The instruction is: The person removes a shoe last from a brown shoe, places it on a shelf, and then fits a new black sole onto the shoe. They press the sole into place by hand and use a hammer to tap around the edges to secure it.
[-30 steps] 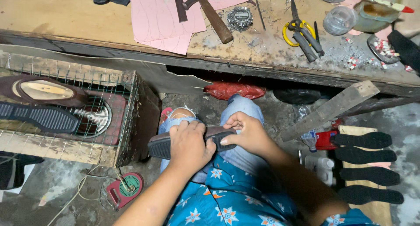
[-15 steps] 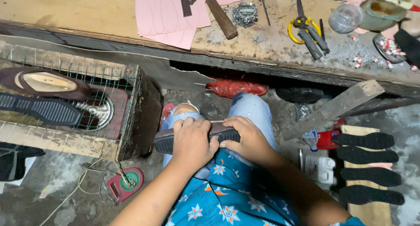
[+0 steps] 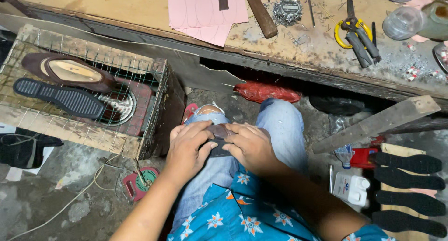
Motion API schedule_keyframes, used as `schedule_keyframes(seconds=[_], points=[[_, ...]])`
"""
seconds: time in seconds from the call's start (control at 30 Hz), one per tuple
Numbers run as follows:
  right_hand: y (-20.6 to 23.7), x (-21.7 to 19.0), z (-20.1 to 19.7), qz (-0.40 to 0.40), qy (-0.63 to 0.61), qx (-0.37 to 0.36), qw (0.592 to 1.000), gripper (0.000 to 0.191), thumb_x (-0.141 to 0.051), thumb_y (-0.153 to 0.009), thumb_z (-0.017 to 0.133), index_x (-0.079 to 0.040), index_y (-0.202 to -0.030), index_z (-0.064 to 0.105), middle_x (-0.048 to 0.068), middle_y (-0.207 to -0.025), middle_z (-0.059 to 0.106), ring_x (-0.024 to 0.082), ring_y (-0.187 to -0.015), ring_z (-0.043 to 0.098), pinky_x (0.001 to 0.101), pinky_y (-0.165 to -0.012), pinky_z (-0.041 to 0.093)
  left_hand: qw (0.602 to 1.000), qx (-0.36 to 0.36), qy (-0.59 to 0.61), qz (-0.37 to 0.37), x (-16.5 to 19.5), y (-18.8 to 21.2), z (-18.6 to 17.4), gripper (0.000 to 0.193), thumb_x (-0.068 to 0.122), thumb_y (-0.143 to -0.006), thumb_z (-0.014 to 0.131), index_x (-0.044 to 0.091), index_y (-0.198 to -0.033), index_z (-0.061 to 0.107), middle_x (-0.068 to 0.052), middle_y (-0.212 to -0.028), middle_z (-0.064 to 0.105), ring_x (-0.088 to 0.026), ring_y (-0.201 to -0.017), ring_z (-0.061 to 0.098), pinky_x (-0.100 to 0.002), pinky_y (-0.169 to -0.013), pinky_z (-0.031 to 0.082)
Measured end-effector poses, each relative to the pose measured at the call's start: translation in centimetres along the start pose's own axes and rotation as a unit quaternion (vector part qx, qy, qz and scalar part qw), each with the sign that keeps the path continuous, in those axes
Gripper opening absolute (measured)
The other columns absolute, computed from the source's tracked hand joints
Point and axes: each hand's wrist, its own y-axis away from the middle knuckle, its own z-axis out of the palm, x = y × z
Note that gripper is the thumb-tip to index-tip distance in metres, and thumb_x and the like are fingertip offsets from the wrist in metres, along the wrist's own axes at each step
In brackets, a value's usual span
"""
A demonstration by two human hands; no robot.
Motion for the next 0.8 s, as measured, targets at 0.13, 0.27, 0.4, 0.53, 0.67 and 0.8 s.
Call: schedule_keyframes(seconds=[0.13, 0.27, 0.4, 0.53, 0.67, 0.8], points=[[-0.2, -0.2, 0.9, 0.025, 0.002, 0.018, 1.000, 0.019, -0.020, -0.082, 0.079, -0.008, -0.093, 0.069, 0.008, -0.113, 0.073, 0.030, -0.103, 0.070, 0.0414, -0.089, 0.055, 1.000, 0.001, -0.002, -0.020, -0.2, -0.1, 0.3, 0.018, 0.023, -0.084, 0.075, 0.012, -0.095, 0.068, -0.007, -0.115, 0.071, -0.026, -0.108, 0.064, -0.044, -0.086, 0.037], [-0.3, -0.2, 1.2, 0.042, 0.005, 0.016, 0.999, 0.015, -0.018, -0.083, 0.078, -0.010, -0.091, 0.068, 0.007, -0.111, 0.074, 0.029, -0.100, 0.070, 0.0410, -0.086, 0.054, 1.000, 0.011, 0.001, -0.020, -0.2, -0.4, 0.5, 0.017, 0.021, -0.083, 0.074, 0.011, -0.093, 0.065, -0.006, -0.111, 0.070, -0.026, -0.104, 0.064, -0.044, -0.082, 0.035], [-1.0, 0.1, 1.2, 0.129, -0.054, -0.018, 0.990, 0.028, -0.021, -0.081, 0.081, -0.008, -0.100, 0.065, 0.009, -0.107, 0.075, 0.030, -0.099, 0.071, 0.0397, -0.083, 0.055, 0.997, -0.001, 0.015, -0.071, -0.2, -0.9, 0.7, 0.022, 0.018, -0.078, 0.074, 0.010, -0.096, 0.062, -0.006, -0.099, 0.068, -0.027, -0.099, 0.063, -0.044, -0.082, 0.035], [-2.2, 0.9, 0.8, 0.248, -0.129, -0.065, 0.958, 0.049, -0.023, -0.072, 0.087, -0.005, -0.111, 0.061, 0.013, -0.102, 0.076, 0.029, -0.096, 0.075, 0.0375, -0.079, 0.057, 0.996, -0.003, 0.008, -0.086, -0.1, -1.4, 0.9, 0.032, 0.017, -0.076, 0.074, 0.010, -0.103, 0.059, -0.008, -0.095, 0.067, -0.029, -0.097, 0.063, -0.044, -0.081, 0.034], [-3.1, 1.9, 0.5, 0.178, -0.170, -0.124, 0.961, 0.056, -0.022, -0.070, 0.085, -0.004, -0.117, 0.061, 0.015, -0.105, 0.075, 0.029, -0.097, 0.075, 0.0370, -0.082, 0.058, 0.995, -0.025, 0.001, -0.101, -0.1, -1.5, 1.0, 0.036, 0.016, -0.073, 0.076, 0.010, -0.103, 0.058, -0.009, -0.092, 0.067, -0.030, -0.095, 0.063, -0.046, -0.080, 0.034], [-3.3, 2.4, 0.6, 0.188, -0.115, -0.164, 0.962, 0.046, -0.029, -0.075, 0.085, -0.009, -0.113, 0.069, 0.013, -0.099, 0.076, 0.030, -0.092, 0.075, 0.0393, -0.078, 0.056, 0.990, -0.054, -0.005, -0.126, -0.1, -1.6, 1.3, 0.038, 0.017, -0.072, 0.077, 0.009, -0.103, 0.058, -0.011, -0.089, 0.067, -0.031, -0.092, 0.064, -0.046, -0.079, 0.035]])
